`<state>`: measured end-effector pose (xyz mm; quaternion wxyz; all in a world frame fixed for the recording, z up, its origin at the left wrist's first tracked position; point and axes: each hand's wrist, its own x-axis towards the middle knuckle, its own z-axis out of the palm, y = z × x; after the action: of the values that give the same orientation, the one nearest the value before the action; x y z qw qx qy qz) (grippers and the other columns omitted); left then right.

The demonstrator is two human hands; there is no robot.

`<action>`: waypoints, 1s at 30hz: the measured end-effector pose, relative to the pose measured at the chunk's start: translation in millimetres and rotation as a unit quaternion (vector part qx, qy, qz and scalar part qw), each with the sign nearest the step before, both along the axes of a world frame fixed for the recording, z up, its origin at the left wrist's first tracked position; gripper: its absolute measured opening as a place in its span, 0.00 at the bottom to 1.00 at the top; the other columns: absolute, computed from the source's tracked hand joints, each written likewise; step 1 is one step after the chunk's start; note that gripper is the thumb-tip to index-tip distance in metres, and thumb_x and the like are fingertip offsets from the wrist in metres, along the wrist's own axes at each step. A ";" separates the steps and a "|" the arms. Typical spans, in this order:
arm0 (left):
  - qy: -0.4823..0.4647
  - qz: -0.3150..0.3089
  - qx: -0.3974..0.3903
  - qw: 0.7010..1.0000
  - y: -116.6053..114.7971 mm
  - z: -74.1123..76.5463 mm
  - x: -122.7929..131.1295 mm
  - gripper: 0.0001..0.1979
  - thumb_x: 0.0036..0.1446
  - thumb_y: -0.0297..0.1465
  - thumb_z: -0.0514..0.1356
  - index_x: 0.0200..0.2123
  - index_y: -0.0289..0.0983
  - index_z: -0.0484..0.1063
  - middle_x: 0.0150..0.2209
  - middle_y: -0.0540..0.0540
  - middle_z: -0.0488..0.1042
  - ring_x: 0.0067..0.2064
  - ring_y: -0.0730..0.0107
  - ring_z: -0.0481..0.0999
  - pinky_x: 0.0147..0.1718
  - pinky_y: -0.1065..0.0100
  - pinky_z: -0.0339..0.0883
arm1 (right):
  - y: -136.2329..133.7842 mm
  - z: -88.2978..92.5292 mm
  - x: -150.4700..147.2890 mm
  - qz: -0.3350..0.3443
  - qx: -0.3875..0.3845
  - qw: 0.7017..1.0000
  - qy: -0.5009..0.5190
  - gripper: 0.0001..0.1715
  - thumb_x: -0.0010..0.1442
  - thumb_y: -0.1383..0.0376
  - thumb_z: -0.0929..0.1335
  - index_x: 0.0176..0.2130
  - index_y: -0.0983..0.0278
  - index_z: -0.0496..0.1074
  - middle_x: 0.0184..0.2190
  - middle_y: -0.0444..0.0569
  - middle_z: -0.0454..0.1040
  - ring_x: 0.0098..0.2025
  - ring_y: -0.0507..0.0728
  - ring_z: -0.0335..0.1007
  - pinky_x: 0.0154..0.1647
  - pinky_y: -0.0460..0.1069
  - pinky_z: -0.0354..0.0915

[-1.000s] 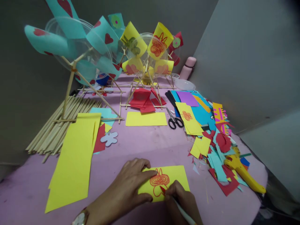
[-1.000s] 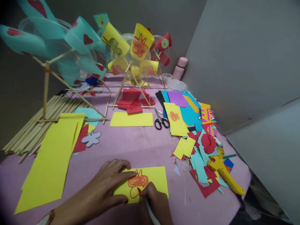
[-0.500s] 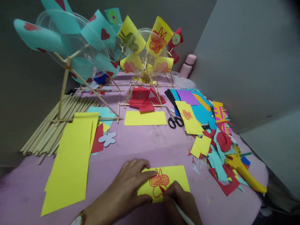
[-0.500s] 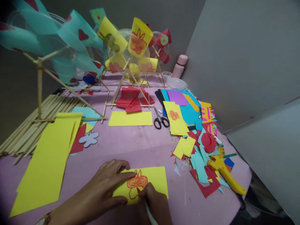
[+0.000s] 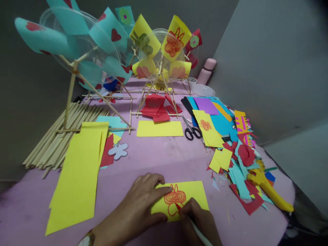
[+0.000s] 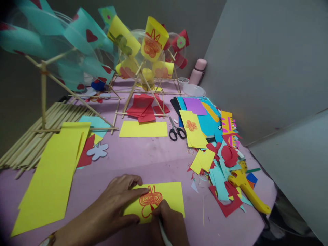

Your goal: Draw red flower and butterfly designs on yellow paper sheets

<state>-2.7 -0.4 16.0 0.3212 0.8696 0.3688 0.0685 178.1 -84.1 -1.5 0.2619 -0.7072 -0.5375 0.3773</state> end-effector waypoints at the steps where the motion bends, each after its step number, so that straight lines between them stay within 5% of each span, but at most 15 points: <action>1: -0.002 0.000 0.003 1.000 -0.2 -0.8 -0.4 0.36 0.40 0.27 0.72 0.53 0.52 0.65 0.51 0.48 0.64 0.51 0.56 0.62 0.48 0.57 0.57 | 0.2 0.6 -0.3 0.003 0.000 1.000 -0.001 0.07 0.52 0.61 0.58 0.24 0.58 0.56 0.15 0.40 0.68 0.19 0.53 0.64 0.20 0.45 0.53; 30: -0.014 -0.004 0.024 1.000 0.5 -1.4 1.3 0.32 0.41 0.27 0.70 0.51 0.51 0.67 0.49 0.48 0.65 0.48 0.57 0.64 0.45 0.59 0.57 | 0.6 -2.0 5.4 0.056 0.007 0.997 -0.059 0.07 0.49 0.69 0.63 0.23 0.59 0.66 0.17 0.40 0.74 0.19 0.53 0.69 0.19 0.43 0.54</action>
<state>-1.5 0.1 14.5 0.3054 0.8775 0.3590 0.0885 183.5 -83.5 -3.5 0.2134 -0.6953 -0.5933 0.3449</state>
